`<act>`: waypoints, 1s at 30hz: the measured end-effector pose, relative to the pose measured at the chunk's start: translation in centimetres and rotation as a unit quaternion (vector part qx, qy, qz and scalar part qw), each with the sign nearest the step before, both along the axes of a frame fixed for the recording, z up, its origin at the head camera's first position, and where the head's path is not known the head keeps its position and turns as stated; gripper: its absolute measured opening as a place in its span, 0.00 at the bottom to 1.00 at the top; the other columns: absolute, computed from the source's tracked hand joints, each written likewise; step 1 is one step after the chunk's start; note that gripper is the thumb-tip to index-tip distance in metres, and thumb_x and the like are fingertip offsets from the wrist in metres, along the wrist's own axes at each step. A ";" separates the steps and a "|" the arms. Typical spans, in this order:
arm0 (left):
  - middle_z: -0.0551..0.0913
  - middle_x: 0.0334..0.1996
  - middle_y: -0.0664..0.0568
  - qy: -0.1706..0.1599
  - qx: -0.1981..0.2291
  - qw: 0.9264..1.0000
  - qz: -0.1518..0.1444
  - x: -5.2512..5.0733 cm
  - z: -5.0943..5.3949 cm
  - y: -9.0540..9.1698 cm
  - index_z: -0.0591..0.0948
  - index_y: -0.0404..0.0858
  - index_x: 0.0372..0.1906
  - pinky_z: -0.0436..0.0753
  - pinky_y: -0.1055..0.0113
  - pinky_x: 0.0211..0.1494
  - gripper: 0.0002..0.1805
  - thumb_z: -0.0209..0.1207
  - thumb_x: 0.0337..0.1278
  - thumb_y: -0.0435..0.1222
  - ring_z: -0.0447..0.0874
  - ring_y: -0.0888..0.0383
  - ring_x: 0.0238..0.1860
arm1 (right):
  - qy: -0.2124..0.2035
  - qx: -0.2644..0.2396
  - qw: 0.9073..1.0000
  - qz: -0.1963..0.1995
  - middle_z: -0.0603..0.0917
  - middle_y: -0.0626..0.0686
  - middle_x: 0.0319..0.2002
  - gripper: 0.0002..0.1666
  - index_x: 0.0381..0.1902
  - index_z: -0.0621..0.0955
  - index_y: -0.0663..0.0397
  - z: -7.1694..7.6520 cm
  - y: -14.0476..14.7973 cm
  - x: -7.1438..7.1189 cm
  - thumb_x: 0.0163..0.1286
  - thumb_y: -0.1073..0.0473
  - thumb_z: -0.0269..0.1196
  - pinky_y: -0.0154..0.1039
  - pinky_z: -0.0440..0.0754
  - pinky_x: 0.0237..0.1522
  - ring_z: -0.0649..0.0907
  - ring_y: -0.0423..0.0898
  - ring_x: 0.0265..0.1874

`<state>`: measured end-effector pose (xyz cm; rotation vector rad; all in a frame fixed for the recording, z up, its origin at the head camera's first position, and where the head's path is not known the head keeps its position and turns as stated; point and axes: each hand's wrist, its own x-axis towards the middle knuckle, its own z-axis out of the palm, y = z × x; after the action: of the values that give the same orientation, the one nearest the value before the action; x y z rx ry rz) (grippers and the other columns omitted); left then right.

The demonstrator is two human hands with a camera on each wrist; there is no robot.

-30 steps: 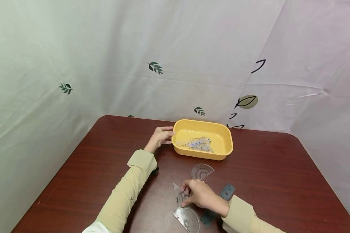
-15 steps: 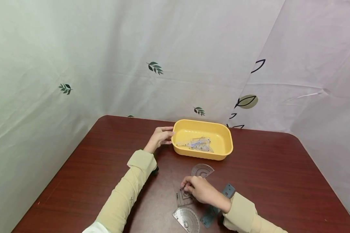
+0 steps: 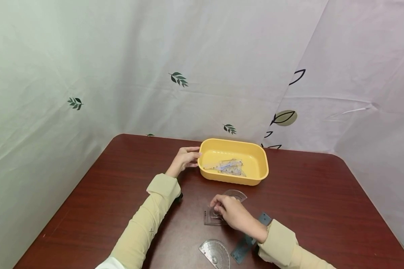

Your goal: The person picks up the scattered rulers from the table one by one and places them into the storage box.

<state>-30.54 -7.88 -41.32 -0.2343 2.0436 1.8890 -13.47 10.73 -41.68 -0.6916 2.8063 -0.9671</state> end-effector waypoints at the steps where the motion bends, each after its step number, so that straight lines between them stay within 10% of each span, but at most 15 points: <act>1: 0.86 0.44 0.39 0.000 0.000 1.000 0.000 0.0 0.0 0.0 0.76 0.38 0.62 0.84 0.74 0.25 0.24 0.61 0.59 0.30 0.84 0.61 0.27 | 0.016 0.005 1.000 -0.004 0.83 0.48 0.30 0.05 0.34 0.82 0.53 0.1 0.0 -0.1 0.66 0.67 0.61 0.30 0.74 0.28 0.78 0.37 0.27; 30: 0.85 0.46 0.38 0.001 0.005 1.000 0.005 0.0 -0.1 0.1 0.76 0.38 0.62 0.85 0.73 0.25 0.24 0.61 0.59 0.31 0.84 0.60 0.28 | 0.003 -0.080 0.992 -0.092 0.86 0.61 0.41 0.10 0.44 0.85 0.62 5.1 5.4 -8.4 0.69 0.66 0.59 0.31 0.76 0.24 0.82 0.47 0.29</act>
<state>-30.59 -7.81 -41.41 -0.2402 2.0367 1.9066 -21.90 16.14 -36.59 -0.4559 2.8614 -1.2349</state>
